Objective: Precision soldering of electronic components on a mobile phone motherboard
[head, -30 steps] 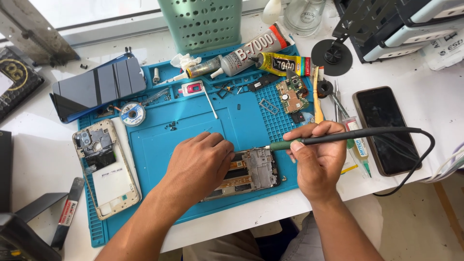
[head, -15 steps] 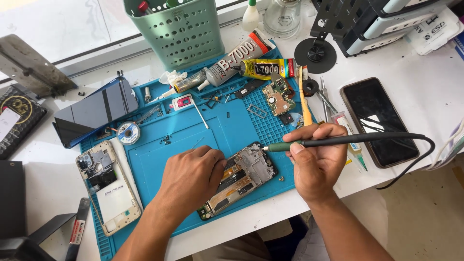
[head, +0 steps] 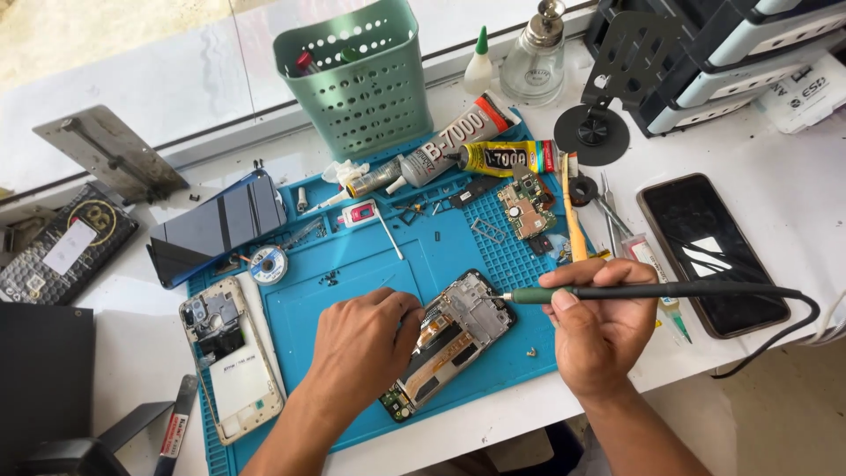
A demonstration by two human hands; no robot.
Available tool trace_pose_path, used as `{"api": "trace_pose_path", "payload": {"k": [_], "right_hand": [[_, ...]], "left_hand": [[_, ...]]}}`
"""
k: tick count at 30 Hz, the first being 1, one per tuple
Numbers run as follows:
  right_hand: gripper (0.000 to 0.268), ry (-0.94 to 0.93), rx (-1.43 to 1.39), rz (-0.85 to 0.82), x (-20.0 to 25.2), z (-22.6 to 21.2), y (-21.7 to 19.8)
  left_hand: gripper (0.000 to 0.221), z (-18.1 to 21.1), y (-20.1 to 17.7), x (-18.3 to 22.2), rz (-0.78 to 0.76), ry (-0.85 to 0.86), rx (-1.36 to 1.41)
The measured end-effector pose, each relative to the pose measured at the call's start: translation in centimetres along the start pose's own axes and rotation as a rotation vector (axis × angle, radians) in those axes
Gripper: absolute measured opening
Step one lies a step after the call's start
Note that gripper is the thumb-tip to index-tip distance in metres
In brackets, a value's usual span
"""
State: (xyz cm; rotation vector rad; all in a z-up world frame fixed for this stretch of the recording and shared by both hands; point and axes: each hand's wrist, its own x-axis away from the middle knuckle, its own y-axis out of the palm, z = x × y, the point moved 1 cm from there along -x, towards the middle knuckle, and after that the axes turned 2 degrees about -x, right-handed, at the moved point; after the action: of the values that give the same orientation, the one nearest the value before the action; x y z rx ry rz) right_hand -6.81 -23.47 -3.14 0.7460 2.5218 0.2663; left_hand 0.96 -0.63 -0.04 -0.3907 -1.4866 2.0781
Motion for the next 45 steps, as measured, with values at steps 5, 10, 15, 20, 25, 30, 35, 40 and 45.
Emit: {"api": "trace_pose_path", "payload": {"k": [5,10,15,20,25,30,35,40,45], "right_hand": [[0.031,-0.026,0.017,-0.004,0.0,0.0,0.1],[0.03,-0.018,0.01,-0.007,0.0,0.2,0.0],[0.029,-0.025,0.02,-0.023,0.1,0.1,0.0],[0.031,-0.011,0.0,-0.009,0.0,0.0,0.0],[0.032,-0.01,0.017,0.004,0.0,0.0,0.0],[0.032,-0.009,0.031,-0.013,0.0,-0.1,0.0],[0.033,-0.006,0.049,-0.011,0.1,-0.2,0.0],[0.033,-0.019,0.065,-0.02,-0.1,0.2,-0.2],[0.035,-0.169,0.041,-0.116,-0.5,0.9,-0.8]], "left_hand": [[0.033,-0.3,0.7,-0.3,-0.052,-0.044,0.033],[0.034,-0.1,0.7,-0.3,-0.075,-0.122,0.113],[0.033,0.8,0.2,-0.4,-0.197,-0.256,0.179],[0.023,0.7,1.1,-0.3,-0.133,-0.232,0.163],[0.02,1.2,1.1,-0.2,-0.102,-0.28,0.185],[0.018,1.3,1.5,0.1,-0.048,-0.263,0.242],[0.02,1.5,1.5,0.0,-0.058,-0.266,0.264],[0.02,1.6,0.8,-0.1,-0.099,-0.245,0.178],[0.019,2.1,-0.8,0.0,0.119,-0.061,0.213]]}}
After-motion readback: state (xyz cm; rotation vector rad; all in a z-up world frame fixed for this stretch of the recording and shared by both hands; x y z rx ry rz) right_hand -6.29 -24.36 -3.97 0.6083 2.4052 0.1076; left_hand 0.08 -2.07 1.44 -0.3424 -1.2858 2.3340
